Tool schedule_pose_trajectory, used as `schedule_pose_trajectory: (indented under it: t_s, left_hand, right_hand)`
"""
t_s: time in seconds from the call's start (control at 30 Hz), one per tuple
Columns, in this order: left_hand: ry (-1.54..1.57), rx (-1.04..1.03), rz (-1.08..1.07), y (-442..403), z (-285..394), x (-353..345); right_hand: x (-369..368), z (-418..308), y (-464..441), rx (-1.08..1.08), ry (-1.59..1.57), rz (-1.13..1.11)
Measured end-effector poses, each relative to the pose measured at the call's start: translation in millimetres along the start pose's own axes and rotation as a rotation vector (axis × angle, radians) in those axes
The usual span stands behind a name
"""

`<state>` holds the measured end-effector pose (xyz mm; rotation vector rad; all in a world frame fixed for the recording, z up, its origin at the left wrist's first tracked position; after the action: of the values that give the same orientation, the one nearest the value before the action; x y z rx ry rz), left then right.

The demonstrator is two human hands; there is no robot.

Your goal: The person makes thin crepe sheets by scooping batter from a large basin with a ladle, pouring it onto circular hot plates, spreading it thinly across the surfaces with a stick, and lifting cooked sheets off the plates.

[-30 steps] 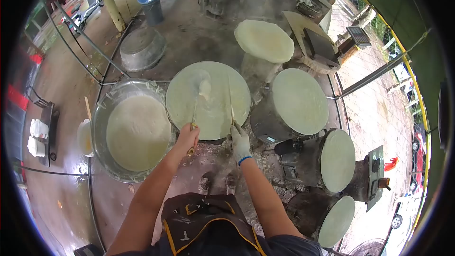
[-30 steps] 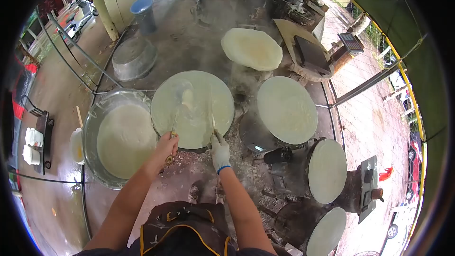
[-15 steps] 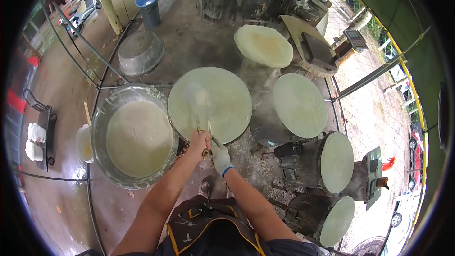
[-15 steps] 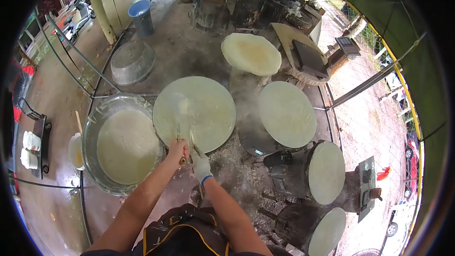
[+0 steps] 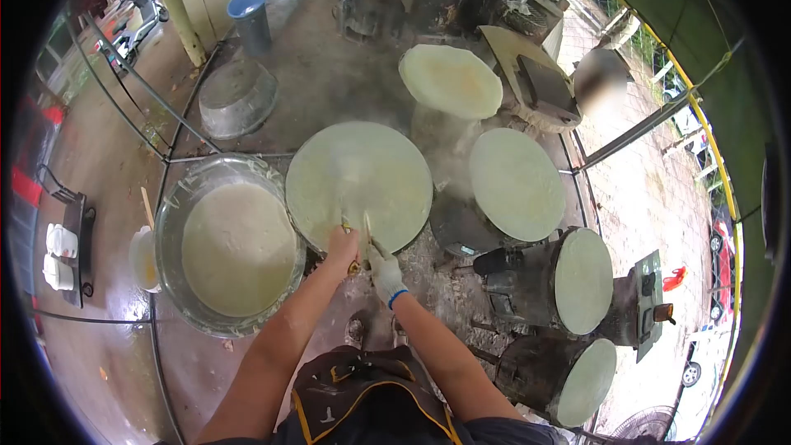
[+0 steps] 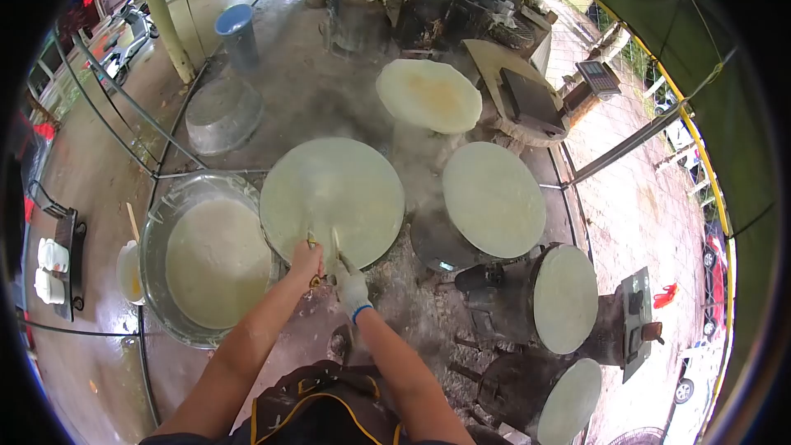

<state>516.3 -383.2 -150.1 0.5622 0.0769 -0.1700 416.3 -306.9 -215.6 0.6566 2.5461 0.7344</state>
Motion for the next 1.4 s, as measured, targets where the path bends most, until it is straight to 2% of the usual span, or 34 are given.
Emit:
schedule_pose_trajectory:
  t_s: [0.07, 0.1, 0.17, 0.2, 0.27, 0.3, 0.4, 0.5, 0.57, 0.63, 0.67, 0.7, 0.73, 0.83, 0.9, 0.93, 1.03, 1.07, 1.1, 1.17, 1.2, 1.27, 1.3, 1.4]
  left_hand:
    - [0.254, 0.147, -0.063, 9.2, 11.0, 2.3]
    - [0.380, 0.221, -0.094, 17.3, 19.4, 6.7]
    - [0.497, 0.157, -0.234, 56.1, 54.5, 31.5]
    - [0.553, 0.121, -0.302, 73.8, 69.6, 40.8]
    - [0.513, 0.088, -0.271, 100.3, 76.6, 50.9]
    - [0.492, 0.071, -0.260, 107.6, 76.9, 53.8]
    - [0.563, 0.238, -0.261, 99.2, 60.7, 59.9]
    - [0.507, 0.333, -0.250, 118.7, 46.8, 61.9]
    - [0.289, 0.313, -0.285, 136.8, 35.2, 67.3]
    - [0.086, 0.198, -0.217, 165.0, 29.1, 65.2]
    - [0.114, 0.197, -0.225, 171.5, 13.1, 70.9]
    - [-0.022, 0.208, -0.180, 176.0, 1.8, 73.3]
    - [-0.072, 0.256, -0.177, 183.2, -6.9, 71.2]
    - [-0.029, 0.433, -0.408, 185.1, -44.0, 50.8]
    - [-0.168, 0.527, -0.456, 219.7, -50.2, -12.6]
    - [-0.227, 0.556, -0.461, 237.1, -60.8, -39.1]
    - [-0.462, 0.771, -0.611, 270.1, -100.5, -110.5]
    - [-0.441, 0.701, -0.661, 306.2, -106.7, -147.0]
    - [-0.390, 0.746, -0.750, 330.4, -120.8, -177.2]
    - [-0.286, 0.839, -0.905, 370.6, -149.2, -226.7]
    - [-0.319, 0.828, -1.010, 390.5, -165.4, -249.3]
    - [-0.369, 0.881, -1.091, 440.7, -191.1, -287.5]
    - [-0.387, 0.906, -1.129, 466.1, -202.4, -303.8]
    - [-0.515, 0.948, -1.231, 523.8, -227.8, -335.4]
  right_hand:
    - [-12.4, -26.5, 25.1, -0.161, -0.010, -0.040]
    - [-8.4, -31.1, 25.6, -0.123, -0.021, -0.057]
    - [3.9, -39.7, 27.2, -0.056, -0.044, -0.092]
    - [6.9, -50.7, 27.7, -0.039, -0.047, -0.019]
    - [8.2, -70.3, 35.9, -0.009, -0.067, 0.140]
    - [7.8, -64.7, 34.7, 0.038, 0.033, 0.111]
    - [6.2, -45.6, 20.3, 0.147, 0.368, 0.017]
    - [27.3, -35.9, 35.1, 0.144, 0.353, -0.209]
    - [56.8, -44.7, 75.5, 0.111, 0.254, -0.109]
    - [103.0, -41.6, 111.6, 0.117, 0.196, 0.023]
    - [132.7, -33.2, 130.6, 0.131, 0.187, 0.113]
    - [165.1, -19.7, 152.8, 0.142, 0.164, 0.229]
    - [197.4, -2.8, 169.5, 0.298, 0.182, 0.366]
    - [276.7, -13.8, 291.0, 0.150, 0.266, 0.688]
    - [336.1, 15.6, 358.6, 0.091, 0.023, 0.863]
    - [360.6, 36.4, 390.1, 0.076, -0.091, 0.925]
    - [441.2, 123.8, 486.0, 0.221, -0.148, 1.487]
    - [456.7, 143.1, 529.5, 0.181, -0.280, 1.589]
    - [471.9, 163.6, 577.6, 0.143, -0.413, 1.682]
    - [503.8, 237.0, 661.5, -0.203, -0.300, 2.043]
    - [527.7, 297.4, 693.3, -0.052, -0.421, 2.169]
    - [542.9, 362.3, 756.8, 0.125, -0.536, 2.378]
    - [546.8, 370.4, 784.6, 0.144, -0.531, 2.470]
    - [569.2, 405.9, 806.0, 0.095, -1.008, 2.339]
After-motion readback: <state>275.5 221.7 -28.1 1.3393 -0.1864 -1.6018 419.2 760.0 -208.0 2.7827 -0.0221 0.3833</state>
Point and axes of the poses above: each hand's wrist, its own y-axis away from the middle knuckle, its own x-axis out of the back of the hand, z = x × y, the point moved 3 cm from there along -y, towards the middle knuckle
